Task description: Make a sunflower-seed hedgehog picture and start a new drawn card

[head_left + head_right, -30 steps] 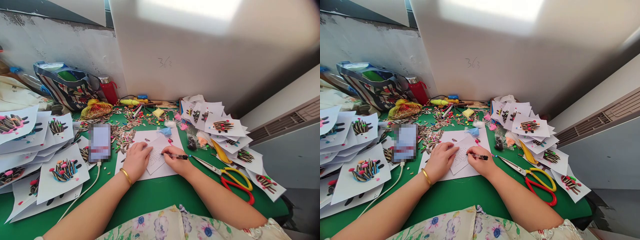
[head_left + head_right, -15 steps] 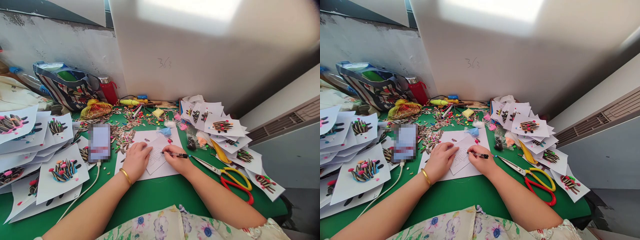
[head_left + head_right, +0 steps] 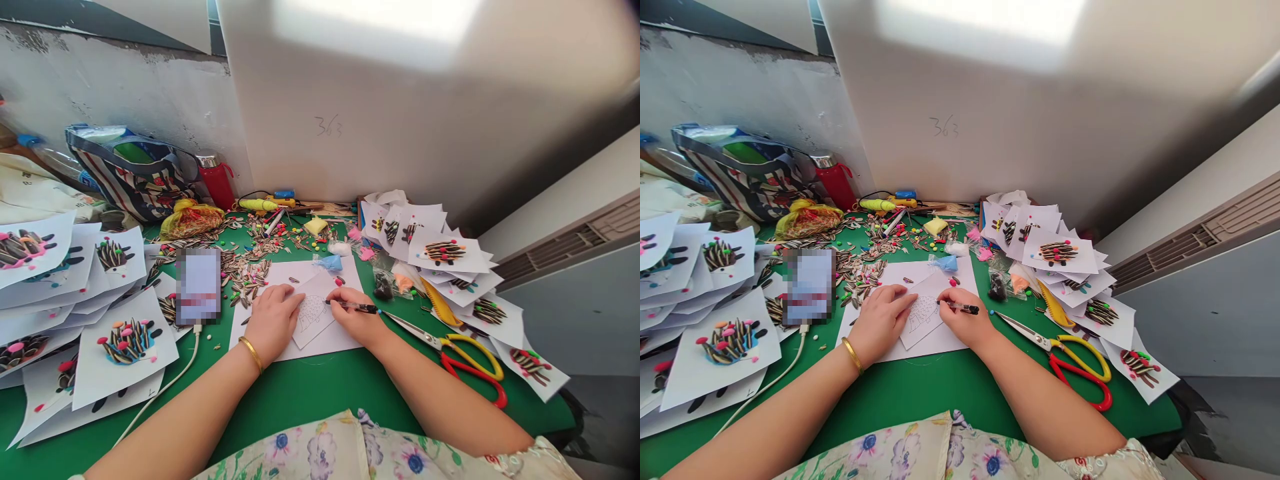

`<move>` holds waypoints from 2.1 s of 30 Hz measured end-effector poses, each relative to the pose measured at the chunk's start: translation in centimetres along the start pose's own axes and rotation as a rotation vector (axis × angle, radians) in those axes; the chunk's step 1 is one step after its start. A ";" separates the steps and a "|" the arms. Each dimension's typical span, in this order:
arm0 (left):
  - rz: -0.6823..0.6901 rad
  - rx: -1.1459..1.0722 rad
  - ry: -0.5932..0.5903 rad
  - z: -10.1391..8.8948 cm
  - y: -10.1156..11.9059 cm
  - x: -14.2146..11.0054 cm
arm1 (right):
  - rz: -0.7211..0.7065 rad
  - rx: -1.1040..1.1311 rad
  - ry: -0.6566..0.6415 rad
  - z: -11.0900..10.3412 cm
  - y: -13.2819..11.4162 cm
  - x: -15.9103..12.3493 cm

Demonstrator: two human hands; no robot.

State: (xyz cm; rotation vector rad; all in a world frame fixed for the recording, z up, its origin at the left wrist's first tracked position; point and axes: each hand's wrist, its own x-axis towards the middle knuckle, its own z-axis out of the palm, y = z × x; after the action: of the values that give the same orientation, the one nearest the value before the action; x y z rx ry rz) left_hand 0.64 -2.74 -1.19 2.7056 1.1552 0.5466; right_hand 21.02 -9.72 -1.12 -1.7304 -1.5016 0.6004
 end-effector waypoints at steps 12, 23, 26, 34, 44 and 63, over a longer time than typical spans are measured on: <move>0.003 0.003 0.002 0.1 -0.1 0.0 | 0.009 0.001 0.004 0.0 -0.4 -0.2; 0.005 -0.002 0.005 0.1 -0.1 0.0 | 0.019 -0.014 -0.001 0.0 -0.1 -0.1; 0.004 0.000 0.005 0.1 -0.1 0.0 | 0.007 0.013 -0.006 0.1 -0.1 -0.2; 0.001 0.005 0.004 0.1 0.0 0.0 | -0.035 -0.038 -0.021 0.3 -0.3 -0.3; -0.006 0.018 -0.009 0.1 0.0 0.0 | -0.097 -0.059 -0.044 0.1 -1.2 -0.9; -0.003 0.012 -0.005 0.0 0.0 0.0 | -0.104 -0.064 -0.068 0.4 -1.3 -1.0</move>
State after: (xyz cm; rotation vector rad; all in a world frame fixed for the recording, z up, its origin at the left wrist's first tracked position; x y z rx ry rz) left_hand 0.63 -2.74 -1.24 2.7135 1.1654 0.5337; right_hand 19.74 -10.58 -0.49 -1.6828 -1.6628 0.5680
